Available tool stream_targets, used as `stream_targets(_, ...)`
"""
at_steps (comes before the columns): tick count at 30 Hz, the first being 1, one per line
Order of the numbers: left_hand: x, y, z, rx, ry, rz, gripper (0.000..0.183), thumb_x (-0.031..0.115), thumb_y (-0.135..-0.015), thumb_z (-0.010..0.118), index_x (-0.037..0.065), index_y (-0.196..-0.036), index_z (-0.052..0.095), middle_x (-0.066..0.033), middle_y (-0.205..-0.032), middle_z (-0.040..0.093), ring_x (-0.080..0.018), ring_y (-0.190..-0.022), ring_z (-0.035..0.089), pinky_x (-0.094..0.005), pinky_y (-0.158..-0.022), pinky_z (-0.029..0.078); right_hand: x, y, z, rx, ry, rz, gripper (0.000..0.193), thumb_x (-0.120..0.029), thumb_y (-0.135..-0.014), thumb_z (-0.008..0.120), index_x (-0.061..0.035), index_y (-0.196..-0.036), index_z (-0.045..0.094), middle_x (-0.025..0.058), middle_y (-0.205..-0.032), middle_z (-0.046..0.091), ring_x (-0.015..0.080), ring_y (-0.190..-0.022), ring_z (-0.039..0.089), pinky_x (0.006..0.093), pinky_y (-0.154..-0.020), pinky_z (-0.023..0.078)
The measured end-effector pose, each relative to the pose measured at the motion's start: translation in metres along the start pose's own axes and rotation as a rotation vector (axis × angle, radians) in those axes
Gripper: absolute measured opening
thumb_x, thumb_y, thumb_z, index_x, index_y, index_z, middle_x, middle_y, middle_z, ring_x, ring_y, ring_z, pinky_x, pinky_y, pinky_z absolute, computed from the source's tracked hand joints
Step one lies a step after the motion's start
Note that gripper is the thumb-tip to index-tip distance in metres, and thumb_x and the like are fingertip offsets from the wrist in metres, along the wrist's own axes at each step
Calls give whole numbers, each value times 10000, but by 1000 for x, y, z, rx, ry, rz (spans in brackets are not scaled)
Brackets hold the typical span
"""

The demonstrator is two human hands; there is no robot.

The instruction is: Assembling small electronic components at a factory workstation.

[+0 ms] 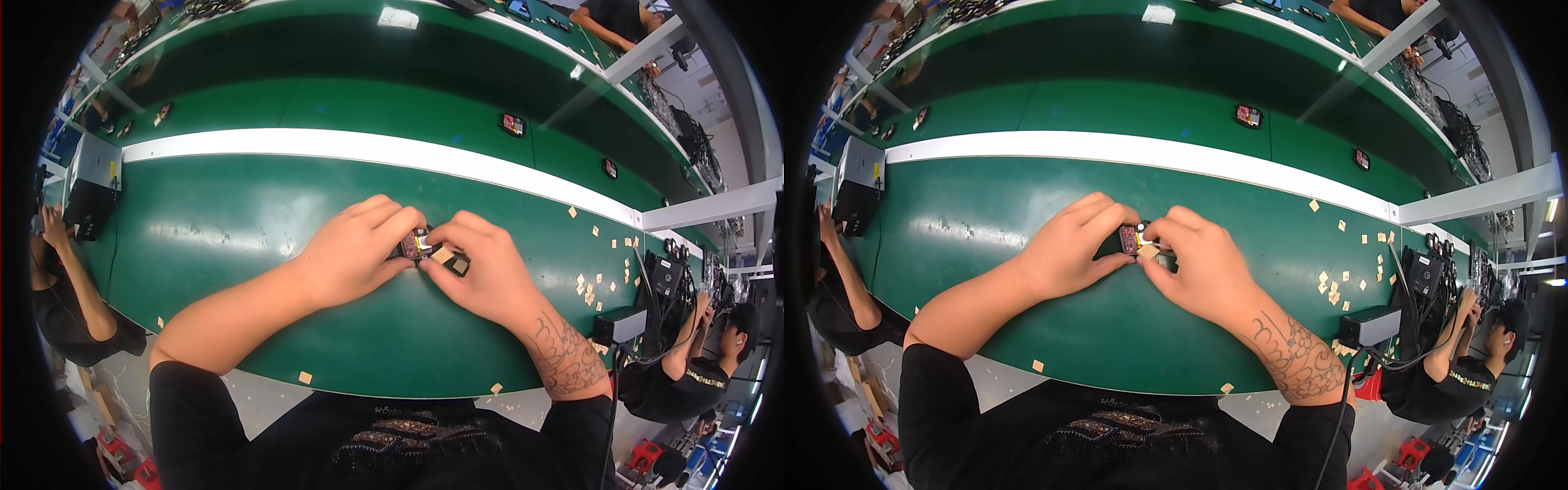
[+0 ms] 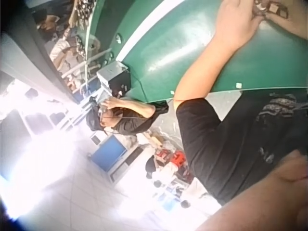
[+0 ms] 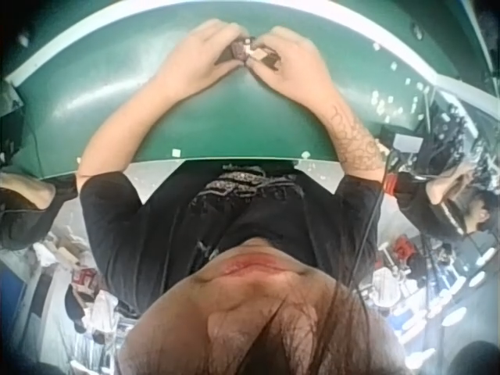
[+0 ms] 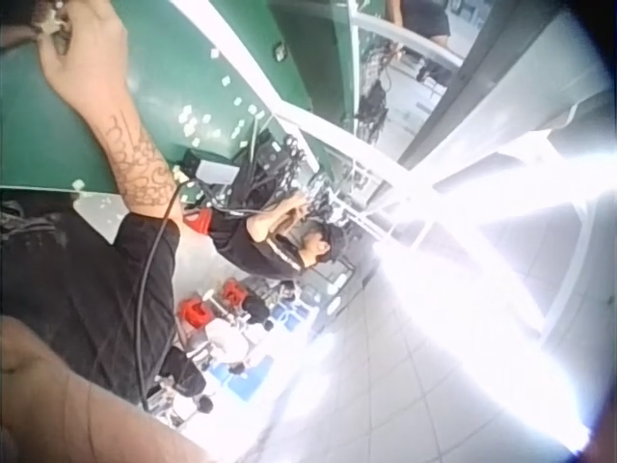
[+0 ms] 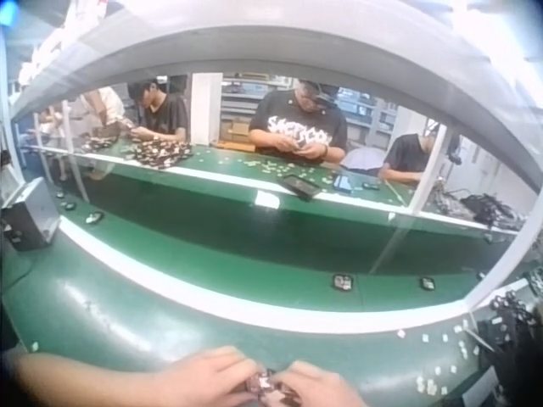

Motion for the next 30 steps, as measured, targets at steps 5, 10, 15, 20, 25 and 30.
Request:
stream_targets(5, 5, -3, -3, -13, 8, 64, 484, 68, -765, 897, 53, -1179, 649, -121, -1061, 683, -347, -1006, 663, -441, -850, 556, 0, -4, -1, -8, -8, -53, 262, -94, -865, 837, -67, -1100, 725, 93, -995, 655, 282, -764, 709, 387, -679, 574)
stream_targets(10, 15, -1, -11, 73, -24, 236, 502, 58, -748, 905, 51, -1187, 661, -120, -1075, 689, -346, -977, 675, -436, -828, 563, 20, -8, 3, -75, -385, 198, 163, -32, -944, 786, -15, -1080, 698, -2, -877, 640, 65, -668, 554, 256, -591, 422)
stream_targets(15, 14, -5, -13, 65, 31, 169, 425, 18, -797, 882, 28, -1164, 667, -114, -1069, 713, -305, -917, 691, -397, -800, 572, 24, -4, 6, -106, -718, 245, 48, 36, -994, 708, 17, -1022, 674, -52, -806, 588, -12, -705, 486, 212, -589, 390)
stream_targets(20, -9, -4, 1, -6, 502, -174, 306, -29, -935, 780, 6, -1202, 635, -75, -1039, 711, -141, -886, 681, -293, -751, 543, 28, -4, 8, -81, -753, 260, 58, 56, -983, 702, 11, -1007, 674, -39, -823, 611, -15, -691, 479, 205, -583, 359)
stream_targets(25, -18, -1, 11, 9, 590, -302, 194, -90, -989, 677, 2, -1141, 598, -42, -1032, 689, -56, -900, 649, -228, -680, 468, 18, -5, 7, -17, -721, 152, 79, 38, -979, 716, 24, -1050, 687, -11, -860, 662, -1, -726, 518, 205, -597, 385)
stream_targets(30, -16, -13, 8, 5, 567, -314, 190, -75, -998, 676, 16, -1144, 595, -37, -1027, 675, -60, -895, 658, -242, -704, 494, 24, -2, -2, 39, -673, 178, 129, 43, -984, 714, 43, -1112, 698, 19, -961, 698, 16, -834, 569, 212, -687, 464)
Point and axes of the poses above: each hand's wrist, its own y-axis away from the middle knuckle, its own z-axis out of the palm, x = y × z, the point moved 8 cm from there along -y, towards the middle knuckle
